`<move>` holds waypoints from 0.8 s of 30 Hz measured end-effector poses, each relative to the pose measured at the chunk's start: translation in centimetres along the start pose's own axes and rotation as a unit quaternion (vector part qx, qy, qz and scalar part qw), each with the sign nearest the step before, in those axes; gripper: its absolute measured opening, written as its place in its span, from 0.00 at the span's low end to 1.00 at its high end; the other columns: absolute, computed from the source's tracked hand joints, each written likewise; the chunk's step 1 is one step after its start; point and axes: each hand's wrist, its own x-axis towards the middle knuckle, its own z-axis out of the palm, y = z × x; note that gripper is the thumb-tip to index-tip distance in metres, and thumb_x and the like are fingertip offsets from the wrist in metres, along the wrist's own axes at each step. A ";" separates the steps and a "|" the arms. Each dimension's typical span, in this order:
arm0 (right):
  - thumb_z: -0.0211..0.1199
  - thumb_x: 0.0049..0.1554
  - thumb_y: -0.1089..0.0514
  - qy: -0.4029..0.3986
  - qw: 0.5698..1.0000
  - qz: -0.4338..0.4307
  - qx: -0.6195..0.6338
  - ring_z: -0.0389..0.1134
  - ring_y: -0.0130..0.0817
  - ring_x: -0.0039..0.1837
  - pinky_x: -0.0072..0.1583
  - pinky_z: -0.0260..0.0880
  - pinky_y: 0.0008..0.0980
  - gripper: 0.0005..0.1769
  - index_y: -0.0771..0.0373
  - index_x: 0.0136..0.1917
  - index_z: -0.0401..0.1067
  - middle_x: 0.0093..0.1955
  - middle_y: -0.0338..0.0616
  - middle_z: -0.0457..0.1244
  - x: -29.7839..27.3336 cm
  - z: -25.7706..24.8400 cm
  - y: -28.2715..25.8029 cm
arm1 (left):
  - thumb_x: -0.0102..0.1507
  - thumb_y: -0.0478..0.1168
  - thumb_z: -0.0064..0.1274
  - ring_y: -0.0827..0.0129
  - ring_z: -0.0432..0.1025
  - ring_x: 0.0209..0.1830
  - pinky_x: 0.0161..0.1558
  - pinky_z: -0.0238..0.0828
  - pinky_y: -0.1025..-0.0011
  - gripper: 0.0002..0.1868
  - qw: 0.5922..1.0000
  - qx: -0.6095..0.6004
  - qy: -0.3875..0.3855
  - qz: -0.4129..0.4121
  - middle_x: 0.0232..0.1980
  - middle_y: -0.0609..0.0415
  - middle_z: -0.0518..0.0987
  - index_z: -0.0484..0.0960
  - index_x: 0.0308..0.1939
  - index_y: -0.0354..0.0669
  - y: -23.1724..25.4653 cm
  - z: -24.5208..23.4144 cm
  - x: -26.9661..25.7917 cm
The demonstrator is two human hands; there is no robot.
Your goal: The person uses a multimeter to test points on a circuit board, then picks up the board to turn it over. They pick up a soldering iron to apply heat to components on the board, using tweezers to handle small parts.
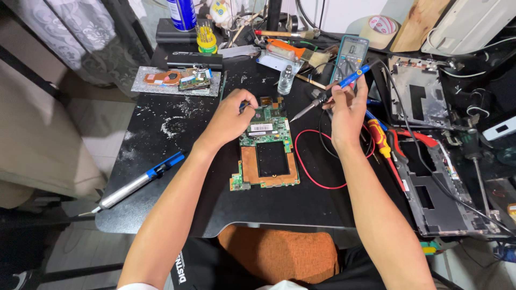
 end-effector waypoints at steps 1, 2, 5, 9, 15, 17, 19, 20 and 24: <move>0.55 0.69 0.65 0.001 1.000 0.000 -0.001 0.66 0.23 0.47 0.47 0.71 0.26 0.36 0.63 0.84 0.43 0.56 0.44 0.67 0.1 0.0 -0.2 | 0.64 0.34 0.52 0.61 0.75 0.42 0.43 0.70 0.66 0.04 1.000 -0.001 -0.001 0.000 0.44 0.50 0.77 0.79 0.41 0.40 0.0 0.2 0.1; 0.55 0.68 0.65 -0.002 1.000 0.003 0.006 0.66 0.23 0.47 0.47 0.71 0.25 0.36 0.63 0.84 0.44 0.55 0.43 0.67 0.1 0.1 -0.2 | 0.65 0.34 0.52 0.60 0.74 0.43 0.45 0.70 0.65 0.04 1.000 0.010 -0.005 0.026 0.44 0.50 0.77 0.80 0.43 0.40 0.0 0.3 -0.1; 0.55 0.68 0.64 -0.014 1.000 0.004 -0.021 0.65 0.23 0.47 0.46 0.70 0.25 0.36 0.62 0.85 0.46 0.54 0.41 0.66 0.1 0.3 -0.4 | 0.66 0.33 0.53 0.59 0.74 0.45 0.47 0.71 0.64 0.05 0.996 0.022 -0.003 0.085 0.45 0.51 0.77 0.83 0.44 0.42 0.5 0.4 -0.7; 0.56 0.70 0.62 -0.030 0.993 0.006 -0.113 0.65 0.23 0.47 0.48 0.69 0.24 0.37 0.59 0.87 0.44 0.51 0.40 0.66 -0.3 0.5 -0.2 | 0.65 0.33 0.56 0.60 0.73 0.46 0.42 0.71 0.66 0.07 0.997 0.012 -0.009 0.070 0.46 0.53 0.75 0.86 0.45 0.45 0.7 0.7 -1.0; 0.56 0.69 0.62 -0.053 0.990 0.025 -0.130 0.65 0.20 0.52 0.49 0.67 0.22 0.40 0.59 0.87 0.40 0.54 0.38 0.63 -0.2 0.4 0.4 | 0.63 0.27 0.55 0.56 0.70 0.52 0.57 0.67 0.62 0.11 0.981 0.055 -0.029 0.183 0.46 0.51 0.74 0.87 0.47 0.43 0.5 1.7 -1.6; 0.57 0.70 0.62 -0.066 0.988 0.013 -0.142 0.67 0.20 0.56 0.53 0.68 0.21 0.40 0.60 0.87 0.39 0.58 0.39 0.65 -0.5 0.2 0.8 | 0.62 0.26 0.55 0.57 0.71 0.52 0.56 0.68 0.63 0.12 0.984 0.034 -0.052 0.168 0.45 0.51 0.75 0.84 0.48 0.41 0.9 1.7 -1.8; 0.57 0.70 0.62 -0.080 0.985 -0.001 -0.154 0.68 0.20 0.60 0.58 0.69 0.20 0.40 0.62 0.87 0.39 0.62 0.40 0.67 -0.5 0.2 0.9 | 0.61 0.26 0.54 0.58 0.72 0.51 0.56 0.69 0.63 0.13 0.985 0.014 -0.072 0.155 0.45 0.52 0.76 0.82 0.49 0.40 1.4 1.6 -1.9; 0.58 0.70 0.61 -0.085 0.984 0.002 -0.158 0.67 0.20 0.59 0.56 0.69 0.20 0.41 0.62 0.87 0.38 0.62 0.41 0.67 -0.6 0.3 0.8 | 0.62 0.26 0.54 0.59 0.73 0.50 0.54 0.70 0.64 0.12 0.986 0.009 -0.078 0.146 0.44 0.52 0.77 0.80 0.49 0.39 1.7 1.6 -1.9; 0.60 0.68 0.58 -0.084 0.983 0.038 -0.159 0.65 0.19 0.51 0.47 0.68 0.21 0.43 0.62 0.86 0.38 0.57 0.40 0.67 -0.9 1.0 0.2 | 0.62 0.27 0.55 0.60 0.76 0.46 0.50 0.73 0.65 0.13 0.987 -0.007 -0.093 0.127 0.43 0.52 0.78 0.77 0.50 0.39 2.6 1.6 -2.1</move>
